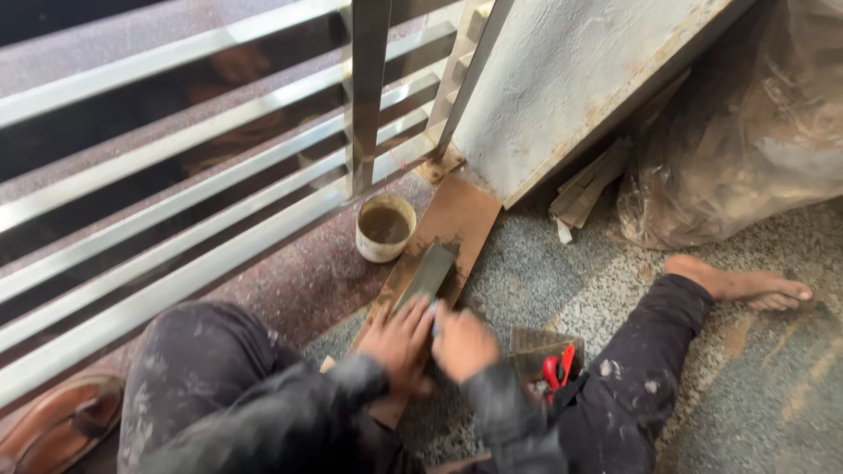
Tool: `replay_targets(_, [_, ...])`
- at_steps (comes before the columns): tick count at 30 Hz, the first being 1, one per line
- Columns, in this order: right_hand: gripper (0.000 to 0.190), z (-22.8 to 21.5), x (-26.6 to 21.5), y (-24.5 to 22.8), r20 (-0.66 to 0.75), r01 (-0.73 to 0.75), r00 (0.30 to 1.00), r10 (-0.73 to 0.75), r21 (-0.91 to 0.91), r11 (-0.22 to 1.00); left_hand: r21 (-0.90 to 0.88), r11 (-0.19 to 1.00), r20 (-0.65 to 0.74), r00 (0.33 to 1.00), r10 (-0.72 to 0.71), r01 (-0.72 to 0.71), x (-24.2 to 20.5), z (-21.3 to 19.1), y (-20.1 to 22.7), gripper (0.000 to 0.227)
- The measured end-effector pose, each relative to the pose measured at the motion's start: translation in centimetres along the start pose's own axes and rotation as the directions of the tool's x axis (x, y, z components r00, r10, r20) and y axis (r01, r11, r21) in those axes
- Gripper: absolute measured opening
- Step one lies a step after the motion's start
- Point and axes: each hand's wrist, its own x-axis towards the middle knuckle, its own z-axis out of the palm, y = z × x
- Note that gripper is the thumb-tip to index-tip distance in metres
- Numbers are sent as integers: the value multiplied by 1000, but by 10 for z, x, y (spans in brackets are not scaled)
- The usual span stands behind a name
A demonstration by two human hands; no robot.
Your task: The person sharpens metal blades using sharpening stones and a red tool, applying a liquid to a board and rubbing the blades against the stones.
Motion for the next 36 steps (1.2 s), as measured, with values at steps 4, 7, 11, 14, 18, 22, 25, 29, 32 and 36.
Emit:
replay_targets(4, [32,-41,70,17,18,-83,996,83,-22,996,-8,1000,-141,990,14,-16,71,-28,-11,120])
replay_targets(7, [34,-39,61,16,42,-123,992,118,117,986,-51,999,-148,989,-23,15,64,-24,-1,124])
replay_targets(11, [44,2,-11,-14,112,-63,991,68,-43,997,-37,999,-53,998,-16,14,-12,1,7,126])
replay_targets(14, [51,2,-12,-10,9,-90,996,90,61,994,-38,998,-21,999,-41,40,-1,6,3,132])
replay_targets(18, [36,-39,52,6,23,-90,996,89,35,995,-24,999,-138,990,37,-41,66,-16,-15,123])
replay_targets(22, [28,-41,45,16,20,-92,996,91,42,995,-41,999,-143,989,-38,32,69,-7,1,121])
replay_targets(25, [57,-5,-1,-10,20,-108,994,109,-36,994,40,999,-111,994,7,-3,8,6,6,125])
replay_targets(29, [53,6,-10,-1,15,-86,996,86,-15,996,-23,1000,2,1000,-21,21,4,11,10,127])
replay_targets(32, [39,-25,41,17,89,-180,980,180,-9,984,21,999,-145,989,34,-32,57,-12,-2,120])
replay_targets(36, [35,-35,51,25,77,-181,981,178,45,982,-64,997,-75,996,-43,38,76,-16,4,125])
